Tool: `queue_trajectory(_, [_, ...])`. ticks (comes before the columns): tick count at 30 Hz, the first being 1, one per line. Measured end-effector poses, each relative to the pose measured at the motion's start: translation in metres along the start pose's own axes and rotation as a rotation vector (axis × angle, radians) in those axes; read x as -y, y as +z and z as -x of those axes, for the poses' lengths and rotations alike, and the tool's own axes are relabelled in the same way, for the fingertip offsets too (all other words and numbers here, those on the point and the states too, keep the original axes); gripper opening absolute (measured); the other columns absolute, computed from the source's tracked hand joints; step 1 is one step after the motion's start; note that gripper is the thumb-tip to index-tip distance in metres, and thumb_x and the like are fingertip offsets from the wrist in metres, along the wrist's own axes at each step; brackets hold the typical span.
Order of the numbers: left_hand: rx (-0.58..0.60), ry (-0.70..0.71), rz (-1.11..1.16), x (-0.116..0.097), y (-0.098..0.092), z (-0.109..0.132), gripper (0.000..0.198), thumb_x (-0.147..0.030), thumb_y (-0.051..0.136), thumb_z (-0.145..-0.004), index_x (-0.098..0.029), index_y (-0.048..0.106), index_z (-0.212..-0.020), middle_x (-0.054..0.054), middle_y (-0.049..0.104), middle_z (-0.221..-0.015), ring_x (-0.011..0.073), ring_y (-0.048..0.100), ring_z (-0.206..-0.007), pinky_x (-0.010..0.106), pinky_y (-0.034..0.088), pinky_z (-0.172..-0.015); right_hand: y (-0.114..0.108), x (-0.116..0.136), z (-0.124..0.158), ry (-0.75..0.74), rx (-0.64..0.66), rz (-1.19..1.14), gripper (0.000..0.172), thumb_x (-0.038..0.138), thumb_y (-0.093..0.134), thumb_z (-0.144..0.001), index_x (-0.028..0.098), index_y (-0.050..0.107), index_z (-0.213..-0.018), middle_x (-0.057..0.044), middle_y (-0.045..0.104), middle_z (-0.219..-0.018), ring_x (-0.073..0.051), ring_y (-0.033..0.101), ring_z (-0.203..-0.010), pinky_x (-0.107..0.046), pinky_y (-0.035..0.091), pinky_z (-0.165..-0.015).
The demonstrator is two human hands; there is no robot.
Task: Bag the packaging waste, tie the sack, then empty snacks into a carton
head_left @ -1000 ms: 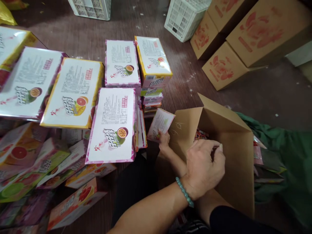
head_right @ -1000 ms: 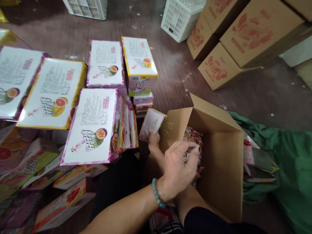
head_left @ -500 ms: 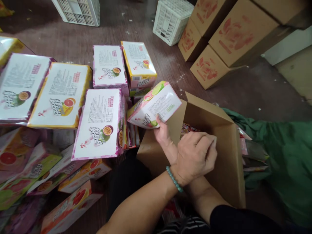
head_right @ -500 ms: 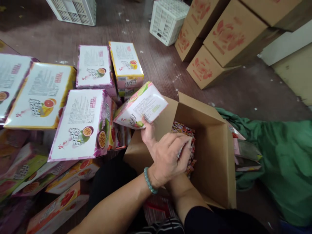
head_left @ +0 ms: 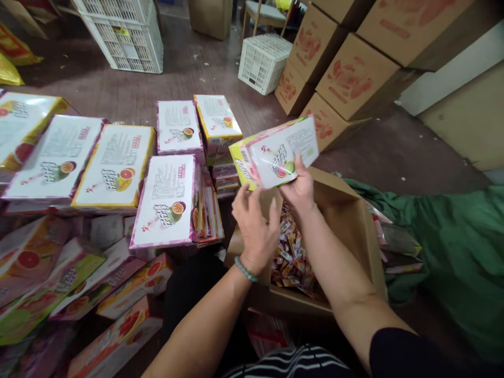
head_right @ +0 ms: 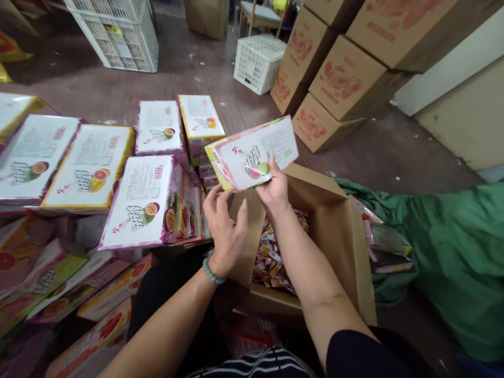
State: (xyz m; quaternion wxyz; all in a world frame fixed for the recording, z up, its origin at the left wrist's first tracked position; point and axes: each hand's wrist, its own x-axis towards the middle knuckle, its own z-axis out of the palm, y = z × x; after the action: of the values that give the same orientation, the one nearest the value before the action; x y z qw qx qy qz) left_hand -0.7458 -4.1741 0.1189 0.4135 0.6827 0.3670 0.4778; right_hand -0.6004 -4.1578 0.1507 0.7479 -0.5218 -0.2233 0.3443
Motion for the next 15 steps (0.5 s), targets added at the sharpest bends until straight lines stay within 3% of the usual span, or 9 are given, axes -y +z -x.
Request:
queue_trajectory(3, [0.234,-0.415,-0.114,0.013,0.007,0.003,0.047,-0.026,0.066,-0.081,-0.016,0.056,-0.126,0.025,0.047,-0.139,0.04,0.043,-0.132,0.056,0.036,-0.106,-0.01,0.039,0.024,-0.12,-0.036,0.019,0.041,0.035,0.069,-0.073,0.025,0.068,-0.112,-0.004,0.073,-0.111,-0.026,0.058,-0.125,-0.047,0.051,-0.105])
queue_trajectory(6, [0.465,-0.639,-0.094,0.023,0.021,0.007,0.05,-0.024,0.072,-0.075,-0.013,0.058,-0.122,0.028,0.054,-0.132,0.0436,0.045,-0.13,0.054,0.034,-0.107,-0.033,0.067,0.072,-0.098,-0.144,0.186,0.037,0.028,0.078,-0.063,0.022,0.073,-0.099,-0.005,0.075,-0.1,-0.031,0.064,-0.115,-0.047,0.055,-0.1])
queue_trajectory(8, [0.475,-0.737,0.084,0.025,0.033,0.006,0.043,-0.024,0.071,-0.076,-0.014,0.061,-0.116,0.025,0.059,-0.126,0.0405,0.052,-0.125,0.05,0.036,-0.106,-0.052,0.081,0.109,-0.009,-0.185,0.301,0.037,0.025,0.083,-0.059,0.021,0.075,-0.094,-0.006,0.076,-0.097,-0.032,0.067,-0.108,-0.048,0.057,-0.095])
queue_trajectory(11, [0.453,-0.856,0.387,0.018,0.054,0.005,0.03,-0.034,0.065,-0.084,-0.018,0.062,-0.109,0.017,0.068,-0.11,0.0312,0.065,-0.102,0.044,0.047,-0.093,-0.076,0.1,0.16,0.167,-0.149,0.382,0.039,0.027,0.087,-0.059,0.021,0.078,-0.096,-0.007,0.076,-0.1,-0.031,0.07,-0.101,-0.046,0.06,-0.089])
queue_trajectory(13, [0.589,-0.89,0.624,0.009,0.069,0.012,0.03,-0.039,0.066,-0.083,-0.017,0.065,-0.104,0.013,0.071,-0.098,0.0279,0.067,-0.092,0.041,0.052,-0.086,-0.085,0.11,0.184,0.243,-0.096,0.341,0.039,0.03,0.088,-0.06,0.02,0.078,-0.096,-0.007,0.076,-0.101,-0.029,0.071,-0.097,-0.043,0.06,-0.088])
queue_trajectory(15, [0.818,-0.939,0.914,0.0,0.082,0.028,0.033,-0.042,0.072,-0.077,-0.017,0.069,-0.099,0.011,0.073,-0.093,0.029,0.068,-0.096,0.041,0.053,-0.088,-0.091,0.117,0.198,0.279,-0.049,0.267,0.039,0.032,0.088,-0.06,0.019,0.078,-0.095,-0.008,0.076,-0.099,-0.027,0.072,-0.091,-0.041,0.06,-0.085])
